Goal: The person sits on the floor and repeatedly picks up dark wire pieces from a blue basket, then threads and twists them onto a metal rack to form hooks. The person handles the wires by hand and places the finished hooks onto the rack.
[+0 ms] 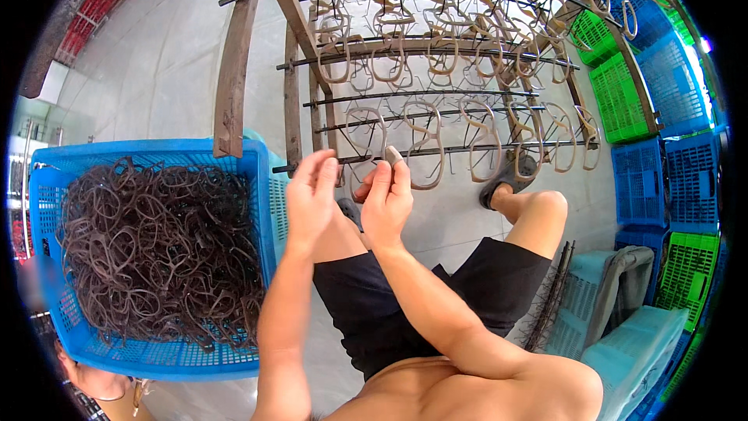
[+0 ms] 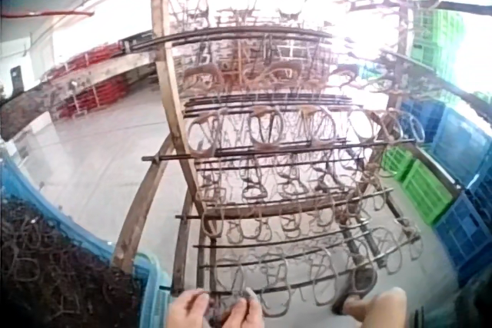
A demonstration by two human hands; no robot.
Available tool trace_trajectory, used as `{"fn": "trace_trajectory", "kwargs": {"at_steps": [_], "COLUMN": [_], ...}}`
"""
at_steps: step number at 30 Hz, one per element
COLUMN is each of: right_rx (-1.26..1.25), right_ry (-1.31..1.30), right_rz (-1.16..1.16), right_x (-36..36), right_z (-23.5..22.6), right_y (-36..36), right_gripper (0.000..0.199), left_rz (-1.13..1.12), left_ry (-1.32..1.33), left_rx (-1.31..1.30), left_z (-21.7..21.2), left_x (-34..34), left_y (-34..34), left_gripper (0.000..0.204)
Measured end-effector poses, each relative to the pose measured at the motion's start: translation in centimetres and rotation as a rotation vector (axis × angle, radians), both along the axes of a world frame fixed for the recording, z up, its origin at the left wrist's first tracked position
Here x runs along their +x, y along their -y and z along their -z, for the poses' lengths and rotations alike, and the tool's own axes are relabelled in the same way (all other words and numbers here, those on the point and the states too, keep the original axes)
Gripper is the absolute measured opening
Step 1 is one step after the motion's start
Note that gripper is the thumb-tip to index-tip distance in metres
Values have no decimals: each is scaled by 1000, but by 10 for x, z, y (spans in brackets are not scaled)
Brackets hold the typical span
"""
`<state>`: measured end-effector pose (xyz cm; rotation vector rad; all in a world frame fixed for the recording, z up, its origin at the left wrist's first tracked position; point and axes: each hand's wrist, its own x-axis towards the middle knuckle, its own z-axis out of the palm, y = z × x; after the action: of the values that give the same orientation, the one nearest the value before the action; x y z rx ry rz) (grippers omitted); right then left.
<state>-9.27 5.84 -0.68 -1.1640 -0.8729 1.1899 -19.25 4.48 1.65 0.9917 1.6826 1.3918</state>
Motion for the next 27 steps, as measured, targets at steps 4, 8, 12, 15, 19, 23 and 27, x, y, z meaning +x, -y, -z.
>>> {"fn": "trace_trajectory", "kwargs": {"at_steps": [4, 8, 12, 15, 19, 23, 27], "right_rx": [-82, -141, -151, -130, -108, -102, -78], "right_ry": [-12, -141, -137, -128, -109, -214, -243], "right_rz": [33, 64, 62, 59, 38, 27, -11], "right_x": [-5, -7, -7, -7, -5, -9, -21], "right_z": [-5, -11, -16, -14, -12, -13, -17], "right_y": [-4, -11, -14, -17, -17, -17, -11], "right_gripper": [22, 26, 14, 22, 17, 16, 18], "left_rz": [-72, -90, -84, -103, -138, -86, -84], "left_ry": [77, 145, 152, 147, 168, 181, 302], "left_rx": [20, 60, 87, 78, 36, 78, 91], "left_z": [17, 18, 23, 22, 23, 29, 27], "left_x": [13, 17, 14, 15, 15, 11, 6], "left_y": [-2, -4, -7, -9, -11, -8, -2], "left_gripper": [15, 14, 14, 14, 13, 14, 19]}}
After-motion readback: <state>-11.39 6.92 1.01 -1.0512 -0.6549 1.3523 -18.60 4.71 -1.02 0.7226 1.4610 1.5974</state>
